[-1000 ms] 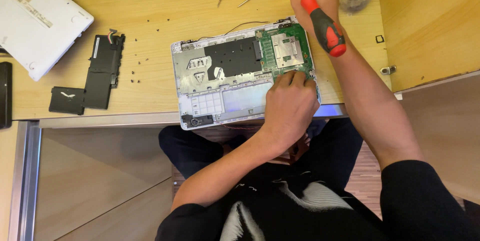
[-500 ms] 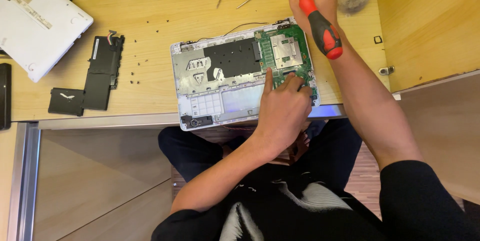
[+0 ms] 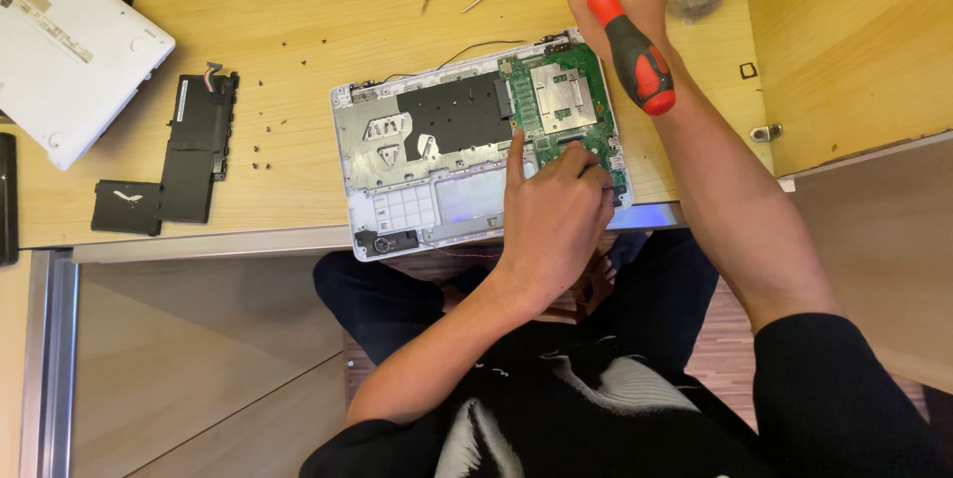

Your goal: Disassembling a laptop by removing screws and extracting the motherboard

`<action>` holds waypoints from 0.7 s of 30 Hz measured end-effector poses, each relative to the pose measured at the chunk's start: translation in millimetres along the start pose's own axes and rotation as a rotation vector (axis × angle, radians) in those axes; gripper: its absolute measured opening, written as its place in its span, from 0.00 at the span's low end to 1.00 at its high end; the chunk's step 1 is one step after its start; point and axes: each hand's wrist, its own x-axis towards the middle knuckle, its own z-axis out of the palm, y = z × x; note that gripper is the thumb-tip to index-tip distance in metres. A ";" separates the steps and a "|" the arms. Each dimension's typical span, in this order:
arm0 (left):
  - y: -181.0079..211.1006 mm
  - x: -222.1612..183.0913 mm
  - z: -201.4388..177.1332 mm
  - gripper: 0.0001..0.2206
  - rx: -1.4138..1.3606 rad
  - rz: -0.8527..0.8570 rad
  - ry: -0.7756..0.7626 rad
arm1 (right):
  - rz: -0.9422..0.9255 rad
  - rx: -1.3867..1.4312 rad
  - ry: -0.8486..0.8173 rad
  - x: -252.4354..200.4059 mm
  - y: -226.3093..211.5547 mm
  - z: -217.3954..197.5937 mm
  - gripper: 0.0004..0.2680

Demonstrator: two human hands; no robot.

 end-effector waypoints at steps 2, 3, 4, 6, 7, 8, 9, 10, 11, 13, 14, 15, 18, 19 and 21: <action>0.1 -0.2 0.2 0.05 -0.014 -0.002 0.012 | 0.027 0.005 -0.004 0.8 -5.4 -1.7 0.23; 0.2 -0.7 0.2 0.05 -0.028 -0.005 0.023 | 0.057 0.011 -0.010 0.6 -8.3 -2.5 0.23; -0.1 -0.2 0.9 0.05 -0.027 -0.003 0.022 | 0.057 0.010 -0.009 1.4 -8.0 -2.8 0.23; -0.6 -0.3 2.4 0.07 -0.040 -0.023 0.040 | 0.005 0.013 -0.017 2.0 -7.8 -2.8 0.22; -0.7 -0.2 1.9 0.07 -0.040 -0.024 0.039 | 0.006 0.014 -0.017 0.7 -4.8 -1.8 0.22; -0.8 -0.1 1.3 0.05 -0.029 -0.021 0.031 | 0.021 -0.008 -0.011 -0.7 -1.9 -0.8 0.22; -0.9 0.4 0.9 0.04 -0.018 -0.018 0.024 | 0.034 -0.031 -0.004 -1.6 1.2 0.0 0.22; 1.0 0.8 -0.9 0.04 -0.019 -0.018 0.023 | 0.035 -0.031 -0.004 -0.7 -1.7 -0.6 0.22; 2.7 1.6 -2.9 0.05 -0.014 -0.017 0.050 | 0.019 0.005 -0.004 0.9 -4.4 -1.2 0.22; 5.4 3.2 -3.7 0.07 -0.009 -0.015 0.077 | 0.004 0.041 -0.004 2.4 -6.4 -1.9 0.22; 6.3 3.8 -2.4 0.08 0.028 -0.011 0.071 | -0.007 0.030 -0.002 2.3 -5.7 -1.8 0.21; 7.3 4.2 -1.2 0.08 0.066 -0.009 0.065 | -0.019 0.021 0.000 2.2 -5.2 -1.4 0.21; 9.8 4.8 8.2 0.04 0.210 0.020 0.122 | 0.014 0.039 0.006 1.9 -6.6 -1.1 0.22; 11.0 6.0 7.6 0.04 0.210 0.021 0.123 | 0.013 0.038 0.006 1.6 -3.8 -0.9 0.22; 13.3 7.3 6.4 0.03 0.234 -0.003 0.082 | -0.024 0.011 0.032 -0.1 1.3 0.3 0.21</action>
